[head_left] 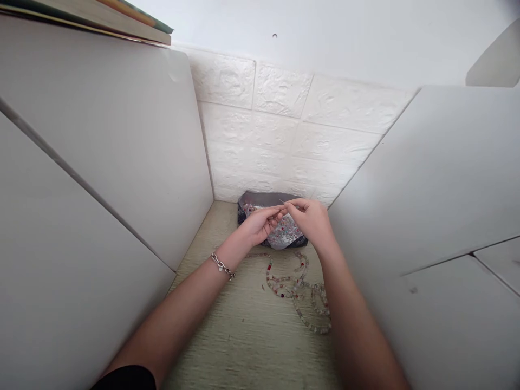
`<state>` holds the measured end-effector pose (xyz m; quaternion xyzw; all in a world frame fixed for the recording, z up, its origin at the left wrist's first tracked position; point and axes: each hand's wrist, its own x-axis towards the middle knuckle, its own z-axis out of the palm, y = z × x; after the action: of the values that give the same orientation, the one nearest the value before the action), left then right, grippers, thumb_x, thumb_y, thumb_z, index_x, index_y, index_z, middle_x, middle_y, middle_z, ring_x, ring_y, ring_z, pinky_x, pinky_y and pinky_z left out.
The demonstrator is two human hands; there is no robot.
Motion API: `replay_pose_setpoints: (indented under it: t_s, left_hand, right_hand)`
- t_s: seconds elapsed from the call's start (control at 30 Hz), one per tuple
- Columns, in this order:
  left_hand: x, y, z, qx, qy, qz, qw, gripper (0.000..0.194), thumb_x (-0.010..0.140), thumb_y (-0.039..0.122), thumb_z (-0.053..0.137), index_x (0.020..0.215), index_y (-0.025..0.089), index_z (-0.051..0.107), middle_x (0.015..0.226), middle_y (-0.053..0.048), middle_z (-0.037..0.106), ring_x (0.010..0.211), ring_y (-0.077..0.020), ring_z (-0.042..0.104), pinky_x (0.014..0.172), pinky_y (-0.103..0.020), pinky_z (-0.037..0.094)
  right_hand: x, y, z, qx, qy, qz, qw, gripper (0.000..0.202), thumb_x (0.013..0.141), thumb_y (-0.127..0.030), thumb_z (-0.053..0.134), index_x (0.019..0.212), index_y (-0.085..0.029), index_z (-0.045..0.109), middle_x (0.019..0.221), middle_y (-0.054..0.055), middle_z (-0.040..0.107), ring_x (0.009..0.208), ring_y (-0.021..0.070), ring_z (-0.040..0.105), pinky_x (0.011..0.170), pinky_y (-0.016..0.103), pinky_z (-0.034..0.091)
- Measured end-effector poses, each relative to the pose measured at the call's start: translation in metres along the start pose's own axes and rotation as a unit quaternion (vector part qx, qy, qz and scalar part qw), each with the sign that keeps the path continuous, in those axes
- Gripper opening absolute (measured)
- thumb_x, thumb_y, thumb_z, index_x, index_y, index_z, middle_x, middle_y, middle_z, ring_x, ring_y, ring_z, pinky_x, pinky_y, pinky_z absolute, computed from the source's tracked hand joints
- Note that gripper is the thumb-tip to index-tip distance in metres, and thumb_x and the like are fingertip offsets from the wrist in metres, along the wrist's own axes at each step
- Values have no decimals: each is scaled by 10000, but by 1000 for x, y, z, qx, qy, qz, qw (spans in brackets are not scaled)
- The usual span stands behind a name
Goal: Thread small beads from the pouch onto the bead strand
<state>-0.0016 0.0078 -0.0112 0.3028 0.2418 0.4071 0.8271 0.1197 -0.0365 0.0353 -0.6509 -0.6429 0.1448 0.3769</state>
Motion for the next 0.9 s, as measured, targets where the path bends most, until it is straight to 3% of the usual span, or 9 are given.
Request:
replay_pose_setpoints:
  t_s: [0.17,0.43,0.63,0.9]
  left_hand:
    - [-2,1,0,-5,-25,-10,1000,121,752,55,519,743,73,639,653,-28,600,542,-22,511,494,-118,387]
    - [-3,-1,0,-29,-40,-17,999,114,772,86,513,720,78,613,658,-24,582,567,-27,528,500,-111,398]
    - [-6,0,3,-47,-12,-29,998,125,779,114,515,694,82,601,629,-9,557,522,-9,481,453,-104,360]
    - [-3,-1,2,-35,-15,-27,999,130,765,149,545,659,87,588,612,7,544,496,-1,452,453,-115,347]
  right_hand:
    - [-3,-3,-7,-79,15,-9,997,236,697,-297,467,725,-215,686,731,14,671,662,151,569,589,250,376]
    - [-9,-10,-14,-196,-3,-42,980,221,736,-317,454,731,-219,652,826,31,651,740,169,555,606,260,348]
    - [-11,-13,-13,-231,-7,-32,972,243,757,-352,447,739,-224,653,823,37,647,714,167,548,556,257,316]
    - [-11,-11,-10,-243,-11,-41,969,257,767,-373,440,738,-229,651,824,35,651,723,173,553,544,260,300]
